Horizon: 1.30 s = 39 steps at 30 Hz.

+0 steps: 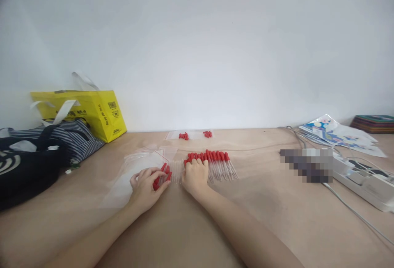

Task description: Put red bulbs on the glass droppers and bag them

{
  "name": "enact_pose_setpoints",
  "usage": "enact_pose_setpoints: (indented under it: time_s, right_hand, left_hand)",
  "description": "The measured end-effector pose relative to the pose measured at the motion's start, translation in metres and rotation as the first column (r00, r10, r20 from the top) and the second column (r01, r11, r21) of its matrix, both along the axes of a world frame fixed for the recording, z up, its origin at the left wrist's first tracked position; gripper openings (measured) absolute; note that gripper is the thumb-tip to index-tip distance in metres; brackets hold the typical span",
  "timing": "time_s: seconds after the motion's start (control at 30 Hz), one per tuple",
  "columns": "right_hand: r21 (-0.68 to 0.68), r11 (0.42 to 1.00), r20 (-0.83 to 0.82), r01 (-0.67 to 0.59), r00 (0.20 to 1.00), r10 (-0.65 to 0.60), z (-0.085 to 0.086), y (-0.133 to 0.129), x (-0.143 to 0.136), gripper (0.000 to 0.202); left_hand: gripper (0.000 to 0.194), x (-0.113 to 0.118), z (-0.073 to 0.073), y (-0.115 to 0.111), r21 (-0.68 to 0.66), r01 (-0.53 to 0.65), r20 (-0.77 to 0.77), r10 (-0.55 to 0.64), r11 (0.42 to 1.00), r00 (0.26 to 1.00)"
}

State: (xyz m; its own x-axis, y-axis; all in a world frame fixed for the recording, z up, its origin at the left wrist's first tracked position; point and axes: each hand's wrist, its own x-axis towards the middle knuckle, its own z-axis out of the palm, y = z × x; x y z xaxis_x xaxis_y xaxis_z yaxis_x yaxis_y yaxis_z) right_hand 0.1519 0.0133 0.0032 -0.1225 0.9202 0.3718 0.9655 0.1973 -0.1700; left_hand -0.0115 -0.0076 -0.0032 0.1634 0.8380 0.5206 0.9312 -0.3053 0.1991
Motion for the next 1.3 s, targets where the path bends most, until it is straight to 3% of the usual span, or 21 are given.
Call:
enact_pose_setpoints:
  time_s: [0.33, 0.6, 0.77, 0.87, 0.97, 1.03, 1.13, 1.3]
  right_hand:
    - [-0.196, 0.976, 0.112, 0.090, 0.991, -0.069, 0.009, 0.015, -0.022, 0.019]
    - [-0.226, 0.969, 0.127, 0.095, 0.990, -0.067, 0.013, 0.011, -0.025, 0.022]
    - [-0.178, 0.983, 0.115, 0.044, 0.993, -0.024, 0.014, -0.010, 0.010, 0.023]
    - [-0.083, 0.987, 0.094, -0.139, 0.985, 0.147, 0.004, -0.026, 0.043, 0.020]
    - [-0.003, 0.943, 0.114, -0.332, 0.937, 0.330, -0.009, -0.041, 0.073, 0.014]
    - [0.014, 0.924, 0.134, -0.381, 0.917, 0.376, -0.014, -0.048, 0.088, 0.014]
    - [-0.012, 0.913, 0.141, -0.408, 0.903, 0.406, -0.015, -0.052, 0.099, 0.016]
    - [-0.077, 0.888, 0.030, -0.454, 0.889, 0.457, -0.012, -0.047, 0.105, 0.014]
  left_hand:
    - [0.011, 0.005, 0.000, 0.000, 0.026, -0.021, -0.035, 0.022, 0.999, 0.999]
    - [0.006, 0.006, 0.003, -0.003, 0.104, 0.000, 0.025, -0.003, 0.995, 1.000]
    - [0.006, 0.008, 0.006, -0.009, 0.108, 0.102, 0.035, -0.107, 0.989, 0.994]
    - [0.006, 0.009, 0.005, -0.013, 0.080, 0.183, 0.018, -0.185, 0.980, 0.982]
    - [0.005, 0.010, 0.005, -0.015, 0.050, 0.277, 0.008, -0.277, 0.960, 0.961]
    - [0.004, 0.011, 0.006, -0.016, 0.030, 0.349, 0.005, -0.349, 0.937, 0.937]
    - [0.003, 0.012, 0.008, -0.018, -0.011, 0.421, 0.000, -0.421, 0.907, 0.907]
    - [0.005, 0.012, 0.010, -0.020, -0.050, 0.446, 0.003, -0.446, 0.894, 0.895]
